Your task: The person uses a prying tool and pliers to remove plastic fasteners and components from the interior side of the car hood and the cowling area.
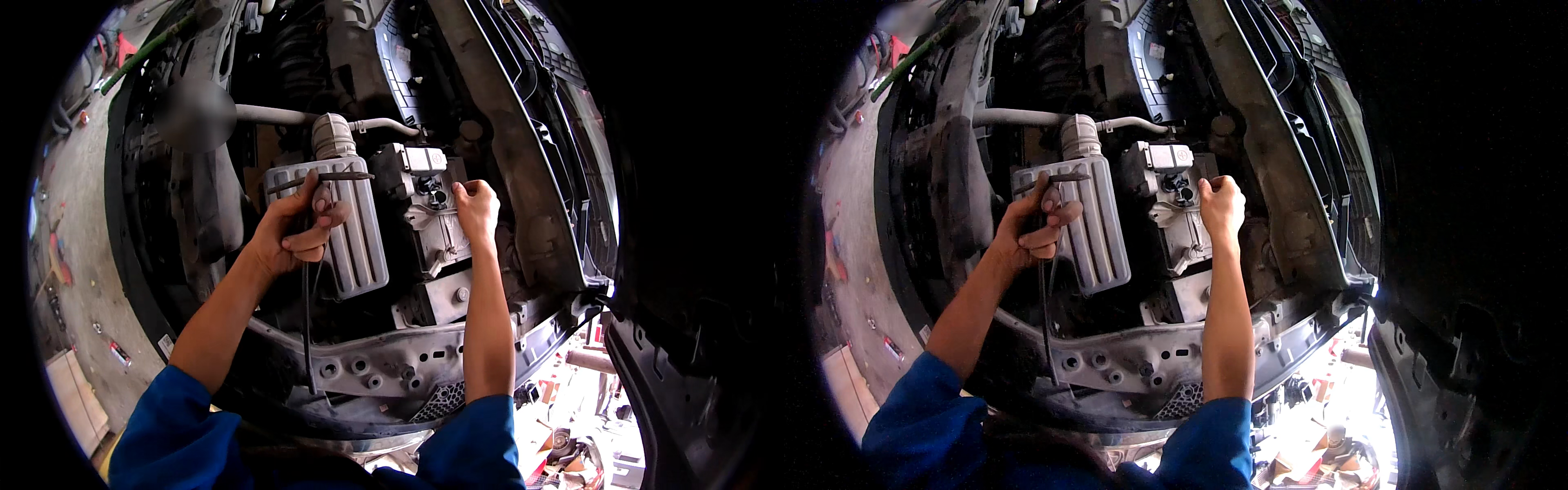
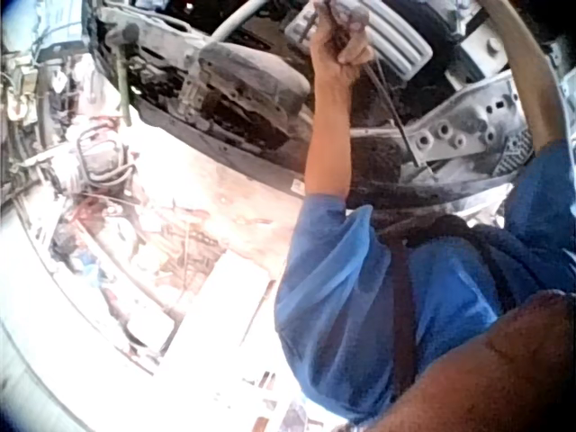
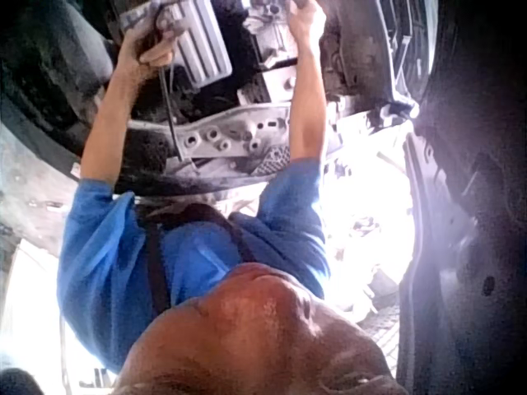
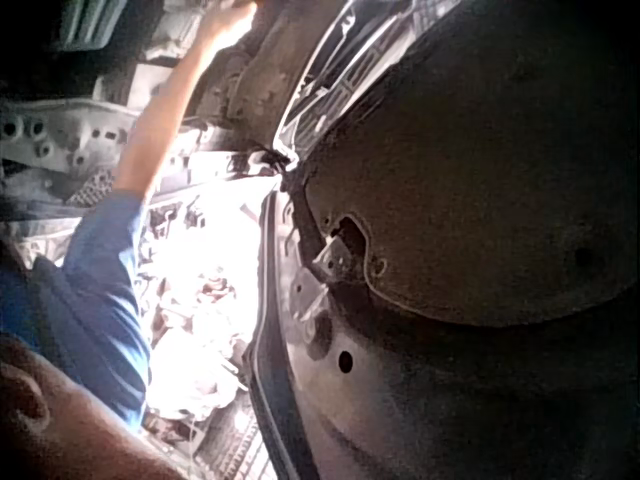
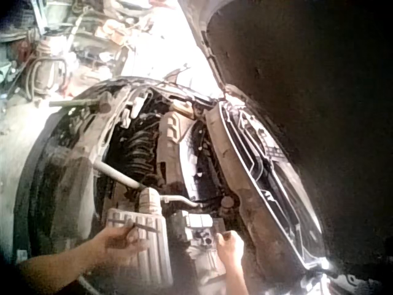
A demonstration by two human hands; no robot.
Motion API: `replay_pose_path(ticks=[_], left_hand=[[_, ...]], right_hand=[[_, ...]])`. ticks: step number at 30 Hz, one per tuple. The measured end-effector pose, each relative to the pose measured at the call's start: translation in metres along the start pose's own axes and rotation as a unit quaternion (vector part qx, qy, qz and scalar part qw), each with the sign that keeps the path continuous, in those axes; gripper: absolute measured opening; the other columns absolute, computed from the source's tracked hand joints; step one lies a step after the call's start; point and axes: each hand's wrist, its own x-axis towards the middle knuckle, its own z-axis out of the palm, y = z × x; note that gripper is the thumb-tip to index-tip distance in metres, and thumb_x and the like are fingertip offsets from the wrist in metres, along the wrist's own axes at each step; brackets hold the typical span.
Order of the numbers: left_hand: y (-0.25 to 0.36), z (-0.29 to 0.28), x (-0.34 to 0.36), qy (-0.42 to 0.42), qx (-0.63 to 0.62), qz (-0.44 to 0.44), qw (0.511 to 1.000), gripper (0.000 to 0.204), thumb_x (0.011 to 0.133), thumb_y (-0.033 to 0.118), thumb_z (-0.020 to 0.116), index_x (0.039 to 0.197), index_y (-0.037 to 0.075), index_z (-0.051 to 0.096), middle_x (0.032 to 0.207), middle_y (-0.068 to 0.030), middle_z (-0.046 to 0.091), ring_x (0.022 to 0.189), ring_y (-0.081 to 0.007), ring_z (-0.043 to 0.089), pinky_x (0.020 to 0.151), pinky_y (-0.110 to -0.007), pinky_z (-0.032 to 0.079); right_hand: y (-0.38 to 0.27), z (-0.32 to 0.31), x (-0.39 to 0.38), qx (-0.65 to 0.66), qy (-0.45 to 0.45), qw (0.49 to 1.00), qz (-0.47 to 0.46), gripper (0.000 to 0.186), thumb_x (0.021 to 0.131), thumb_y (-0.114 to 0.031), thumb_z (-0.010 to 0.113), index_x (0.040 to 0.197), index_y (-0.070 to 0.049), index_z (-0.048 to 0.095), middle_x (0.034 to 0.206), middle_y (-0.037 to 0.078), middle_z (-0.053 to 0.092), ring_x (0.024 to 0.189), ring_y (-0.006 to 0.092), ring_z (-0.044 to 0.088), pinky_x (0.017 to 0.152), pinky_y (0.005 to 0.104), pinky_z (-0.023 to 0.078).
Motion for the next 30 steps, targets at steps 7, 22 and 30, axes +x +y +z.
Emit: replay_pose_path(ticks=[7, 22, 30], left_hand=[[-0.001, 0.000, -0.002, 0.027, 0.003, 0.005, 1.000, 0.045, 0.103, 0.040, 0.035, 0.087, 0.003, 0.055, 0.080, -0.0058, 0.045, 0.035, -0.0015, 0.029, 0.033, -0.017, 0.022], [-0.028, 0.117, -0.002, -0.162, -0.025, -0.012, 0.986, 0.038, 0.102, 0.040, 0.036, 0.090, 0.009, 0.053, 0.085, -0.0086, 0.048, 0.034, -0.0005, 0.027, 0.033, -0.016, 0.019], [-0.124, 0.174, -0.109, -0.051, -0.006, -0.202, 0.978, 0.040, 0.098, 0.045, 0.045, 0.086, 0.009, 0.057, 0.092, -0.0079, 0.051, 0.034, -0.0030, 0.028, 0.034, -0.019, 0.023]], right_hand=[[0.003, -0.001, -0.007, 0.084, -0.024, 0.996, -0.023, 0.027, 0.085, -0.023, 0.065, 0.094, 0.002, 0.068, 0.089, 0.018, 0.069, 0.084, 0.0298, 0.068, 0.077, 0.0361, 0.052], [-0.045, -0.152, -0.503, 0.323, 0.248, 0.867, 0.287, 0.011, 0.091, -0.008, 0.061, 0.094, 0.001, 0.063, 0.064, 0.001, 0.054, 0.051, 0.0059, 0.045, 0.044, 0.0205, 0.035], [-0.126, -0.165, -0.574, 0.402, 0.237, 0.841, 0.273, 0.034, 0.100, -0.028, 0.048, 0.099, 0.004, 0.061, 0.066, 0.005, 0.056, 0.055, 0.0102, 0.050, 0.048, 0.0236, 0.039]])
